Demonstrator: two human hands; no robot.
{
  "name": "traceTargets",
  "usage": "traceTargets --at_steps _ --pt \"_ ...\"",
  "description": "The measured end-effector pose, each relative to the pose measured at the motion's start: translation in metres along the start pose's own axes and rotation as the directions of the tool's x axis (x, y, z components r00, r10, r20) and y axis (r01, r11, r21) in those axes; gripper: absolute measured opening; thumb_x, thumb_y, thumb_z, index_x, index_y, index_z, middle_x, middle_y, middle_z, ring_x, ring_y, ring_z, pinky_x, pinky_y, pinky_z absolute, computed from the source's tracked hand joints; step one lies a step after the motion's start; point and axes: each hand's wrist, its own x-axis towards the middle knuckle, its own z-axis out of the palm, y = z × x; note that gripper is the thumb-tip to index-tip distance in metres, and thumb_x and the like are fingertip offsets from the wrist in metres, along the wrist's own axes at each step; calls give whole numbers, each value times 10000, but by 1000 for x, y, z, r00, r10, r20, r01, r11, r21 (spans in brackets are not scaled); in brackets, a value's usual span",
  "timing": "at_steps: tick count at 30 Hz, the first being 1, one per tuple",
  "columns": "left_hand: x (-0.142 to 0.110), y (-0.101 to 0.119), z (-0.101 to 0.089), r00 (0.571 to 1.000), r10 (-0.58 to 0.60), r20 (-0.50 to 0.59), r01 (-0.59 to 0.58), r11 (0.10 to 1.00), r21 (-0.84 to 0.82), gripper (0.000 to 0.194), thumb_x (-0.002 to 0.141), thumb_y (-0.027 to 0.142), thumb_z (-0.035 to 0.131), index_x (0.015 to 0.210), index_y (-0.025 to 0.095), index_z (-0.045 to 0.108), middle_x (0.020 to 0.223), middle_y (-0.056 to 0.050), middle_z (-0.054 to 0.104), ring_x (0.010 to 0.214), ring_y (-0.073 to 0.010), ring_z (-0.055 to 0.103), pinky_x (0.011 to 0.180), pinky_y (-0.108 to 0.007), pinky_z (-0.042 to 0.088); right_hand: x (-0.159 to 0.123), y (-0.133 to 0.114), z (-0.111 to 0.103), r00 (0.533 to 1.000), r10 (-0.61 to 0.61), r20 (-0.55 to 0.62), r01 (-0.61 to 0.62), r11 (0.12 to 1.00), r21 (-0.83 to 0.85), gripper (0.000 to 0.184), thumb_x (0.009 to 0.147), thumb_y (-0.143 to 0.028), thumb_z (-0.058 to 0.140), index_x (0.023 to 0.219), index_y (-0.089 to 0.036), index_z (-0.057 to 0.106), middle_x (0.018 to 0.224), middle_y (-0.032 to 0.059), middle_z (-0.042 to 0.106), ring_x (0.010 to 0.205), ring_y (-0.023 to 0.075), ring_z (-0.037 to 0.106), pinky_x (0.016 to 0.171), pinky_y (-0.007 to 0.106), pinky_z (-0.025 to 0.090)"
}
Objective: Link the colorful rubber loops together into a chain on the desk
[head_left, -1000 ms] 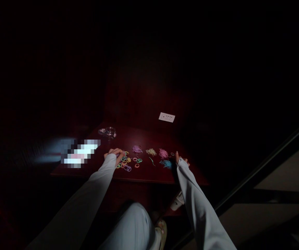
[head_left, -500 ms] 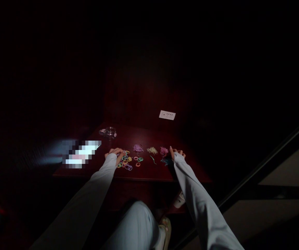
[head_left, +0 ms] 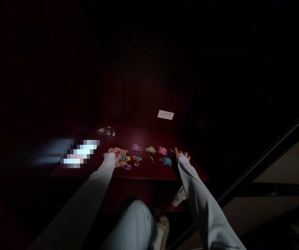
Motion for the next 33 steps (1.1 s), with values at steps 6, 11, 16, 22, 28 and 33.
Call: traceTargets --at_steps 6,11,16,22,28,33 --pt "-1 -5 -2 998 62 7 -62 998 -12 274 947 287 519 781 272 738 1024 26 779 1078 -214 630 1080 -369 381 4 -10 8 993 103 58 -108 989 99 386 1007 -397 441 1066 -220 779 1087 107 730 1167 288 596 1016 447 380" --pt "1 -4 -2 1000 7 -10 -7 1000 5 287 938 296 525 736 255 724 975 16 780 1046 -209 635 1067 -356 398 2 -24 1 992 121 42 -126 981 148 457 1039 -422 356 1073 -223 766 1148 123 709 1238 299 546 1044 469 348" --pt "6 -5 -2 1000 7 29 -7 1000 -20 256 923 286 548 748 243 730 990 2 782 1051 -221 627 1060 -376 413 -33 -72 -5 993 -86 76 64 966 250 285 967 -397 549 998 -255 793 1215 69 717 1240 299 489 1060 448 291" --pt "2 3 -5 1000 -6 24 6 1000 -12 256 936 264 556 741 247 720 1000 7 774 1062 -212 641 1062 -373 403 -88 -140 5 798 -593 107 484 737 472 203 934 -420 652 1034 -342 810 1088 13 766 1134 257 524 1028 424 292" --pt "-1 7 -3 1000 7 -10 -7 1000 -11 257 938 237 553 742 230 720 981 -7 777 1048 -217 645 1039 -394 403 -93 -166 27 862 -503 66 421 781 461 359 1037 -481 469 1088 -330 791 1127 14 759 1131 263 536 995 409 324" --pt "-4 6 2 996 77 40 -80 994 80 217 938 239 591 777 232 736 1055 -7 773 1106 -246 630 1017 -446 368 -93 -169 38 876 -476 71 414 821 393 397 1053 -491 448 1047 -324 808 1152 31 760 1123 278 539 958 397 342"
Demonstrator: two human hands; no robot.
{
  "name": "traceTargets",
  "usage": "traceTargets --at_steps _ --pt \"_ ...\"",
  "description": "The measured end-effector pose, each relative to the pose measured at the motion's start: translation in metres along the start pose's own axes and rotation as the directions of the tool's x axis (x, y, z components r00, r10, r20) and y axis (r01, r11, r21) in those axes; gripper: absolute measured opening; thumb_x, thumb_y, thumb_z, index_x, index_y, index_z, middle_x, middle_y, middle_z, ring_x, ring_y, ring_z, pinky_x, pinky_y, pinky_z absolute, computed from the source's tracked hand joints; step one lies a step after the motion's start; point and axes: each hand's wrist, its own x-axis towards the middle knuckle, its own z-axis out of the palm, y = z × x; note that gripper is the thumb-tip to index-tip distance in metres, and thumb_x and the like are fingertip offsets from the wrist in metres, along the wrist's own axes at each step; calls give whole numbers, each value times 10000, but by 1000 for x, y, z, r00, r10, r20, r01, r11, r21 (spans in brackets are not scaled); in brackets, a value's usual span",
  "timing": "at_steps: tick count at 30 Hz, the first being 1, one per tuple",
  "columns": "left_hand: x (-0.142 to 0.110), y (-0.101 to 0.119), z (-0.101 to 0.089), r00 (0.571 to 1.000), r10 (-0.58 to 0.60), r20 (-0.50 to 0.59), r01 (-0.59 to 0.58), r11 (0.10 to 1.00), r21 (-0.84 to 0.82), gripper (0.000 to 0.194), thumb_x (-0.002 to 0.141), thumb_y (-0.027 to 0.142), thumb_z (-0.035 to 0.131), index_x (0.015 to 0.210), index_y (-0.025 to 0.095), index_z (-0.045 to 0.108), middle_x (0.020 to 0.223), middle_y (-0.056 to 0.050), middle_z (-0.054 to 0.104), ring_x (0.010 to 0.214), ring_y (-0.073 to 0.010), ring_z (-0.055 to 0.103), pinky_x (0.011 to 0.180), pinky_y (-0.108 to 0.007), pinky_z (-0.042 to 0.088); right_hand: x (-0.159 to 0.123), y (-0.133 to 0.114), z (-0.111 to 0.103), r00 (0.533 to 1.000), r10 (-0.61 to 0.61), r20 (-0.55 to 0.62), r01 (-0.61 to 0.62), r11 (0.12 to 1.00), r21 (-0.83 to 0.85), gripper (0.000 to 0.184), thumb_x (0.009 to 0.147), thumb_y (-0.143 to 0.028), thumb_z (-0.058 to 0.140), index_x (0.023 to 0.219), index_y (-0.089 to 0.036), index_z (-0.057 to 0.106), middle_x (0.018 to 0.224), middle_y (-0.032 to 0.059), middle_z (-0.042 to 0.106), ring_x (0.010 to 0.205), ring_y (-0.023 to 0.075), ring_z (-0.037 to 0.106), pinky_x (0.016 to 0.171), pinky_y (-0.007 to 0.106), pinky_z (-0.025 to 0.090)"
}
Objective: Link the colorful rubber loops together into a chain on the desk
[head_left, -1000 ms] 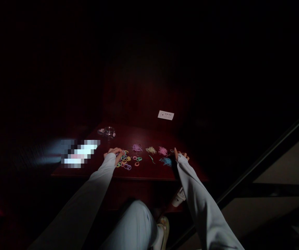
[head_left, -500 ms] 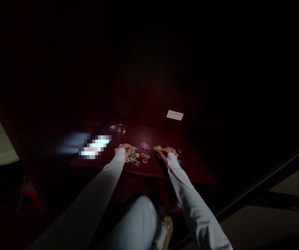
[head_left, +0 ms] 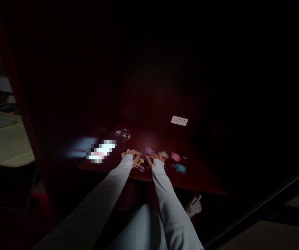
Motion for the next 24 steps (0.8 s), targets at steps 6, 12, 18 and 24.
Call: traceTargets --at_steps 6,12,18,24 --pt "-8 4 2 992 108 60 -114 988 100 172 971 299 591 965 299 763 1188 15 750 1182 -241 561 1004 -439 311 0 0 2 996 -87 -10 87 996 -34 299 1023 -465 555 971 -324 814 1101 27 764 1094 256 540 938 379 319" --pt "-6 2 5 967 184 177 -214 962 168 117 923 276 651 967 294 757 1261 10 730 1231 -254 511 992 -436 298 2 4 3 997 -75 2 75 997 36 221 982 -391 629 885 -296 803 1035 33 759 1090 252 526 935 380 326" --pt "-4 0 8 978 155 141 -179 968 178 99 896 254 672 916 293 761 1208 15 748 1197 -257 529 989 -440 308 6 12 8 998 36 -49 -29 989 143 243 954 -403 621 878 -265 805 957 56 744 1050 255 564 934 387 407" --pt "-4 -1 6 973 189 131 -210 963 166 102 873 293 700 957 296 758 1209 4 747 1190 -263 537 972 -439 316 7 16 9 992 75 -98 -49 968 248 205 910 -417 666 852 -275 803 923 51 719 1044 259 573 945 387 425"
